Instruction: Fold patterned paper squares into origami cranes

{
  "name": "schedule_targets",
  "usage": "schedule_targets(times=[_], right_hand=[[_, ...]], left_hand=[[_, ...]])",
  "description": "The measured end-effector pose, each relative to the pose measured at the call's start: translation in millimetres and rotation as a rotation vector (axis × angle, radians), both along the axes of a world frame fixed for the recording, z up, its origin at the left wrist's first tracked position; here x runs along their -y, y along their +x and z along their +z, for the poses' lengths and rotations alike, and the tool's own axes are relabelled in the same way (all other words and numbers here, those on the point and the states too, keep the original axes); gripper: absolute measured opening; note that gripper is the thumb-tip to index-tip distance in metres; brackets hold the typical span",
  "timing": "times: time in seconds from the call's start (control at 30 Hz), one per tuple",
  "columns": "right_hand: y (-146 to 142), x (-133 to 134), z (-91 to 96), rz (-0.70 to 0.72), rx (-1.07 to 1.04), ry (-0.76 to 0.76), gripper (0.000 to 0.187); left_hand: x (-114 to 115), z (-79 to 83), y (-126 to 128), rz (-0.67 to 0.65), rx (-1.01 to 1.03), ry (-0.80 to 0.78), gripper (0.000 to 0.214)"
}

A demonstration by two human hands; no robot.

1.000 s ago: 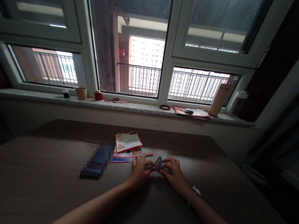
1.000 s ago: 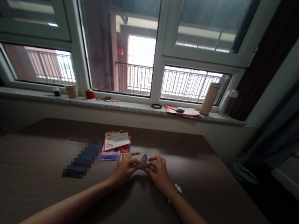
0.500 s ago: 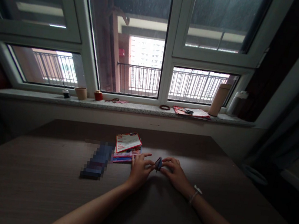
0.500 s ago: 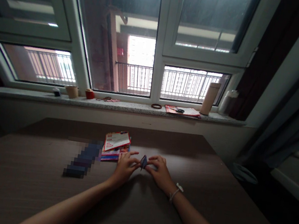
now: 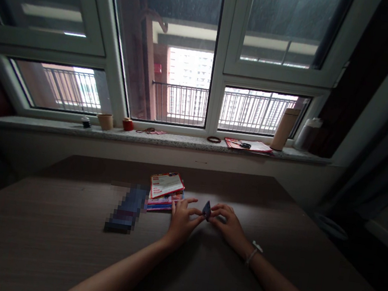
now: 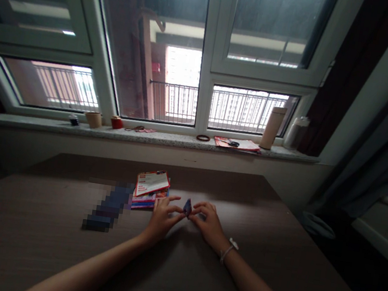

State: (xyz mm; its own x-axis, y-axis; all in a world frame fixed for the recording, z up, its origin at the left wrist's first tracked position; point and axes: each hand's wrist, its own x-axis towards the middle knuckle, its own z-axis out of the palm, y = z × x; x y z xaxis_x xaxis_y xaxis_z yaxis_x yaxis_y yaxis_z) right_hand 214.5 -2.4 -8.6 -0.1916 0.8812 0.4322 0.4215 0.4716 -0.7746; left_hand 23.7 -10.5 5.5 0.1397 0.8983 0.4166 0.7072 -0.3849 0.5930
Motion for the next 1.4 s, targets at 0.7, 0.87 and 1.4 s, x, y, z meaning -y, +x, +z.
schedule_targets(times=[0.7, 0.87, 1.4], right_hand=[[-1.6, 3.1, 1.6, 0.003, -0.025, -0.081, 0.006], [-0.9, 2.5, -0.4, 0.024, -0.033, -0.072, 0.008], [-0.4, 1.3, -2.4, -0.053, -0.028, -0.053, 0.012]], left_hand=[[-3.4, -7.3, -0.8, -0.033, -0.039, -0.037, 0.017], [-1.5, -4.5, -0.2, -0.052, -0.051, -0.039, 0.014], [1.8, -0.7, 2.5, 0.000, -0.046, -0.033, 0.007]])
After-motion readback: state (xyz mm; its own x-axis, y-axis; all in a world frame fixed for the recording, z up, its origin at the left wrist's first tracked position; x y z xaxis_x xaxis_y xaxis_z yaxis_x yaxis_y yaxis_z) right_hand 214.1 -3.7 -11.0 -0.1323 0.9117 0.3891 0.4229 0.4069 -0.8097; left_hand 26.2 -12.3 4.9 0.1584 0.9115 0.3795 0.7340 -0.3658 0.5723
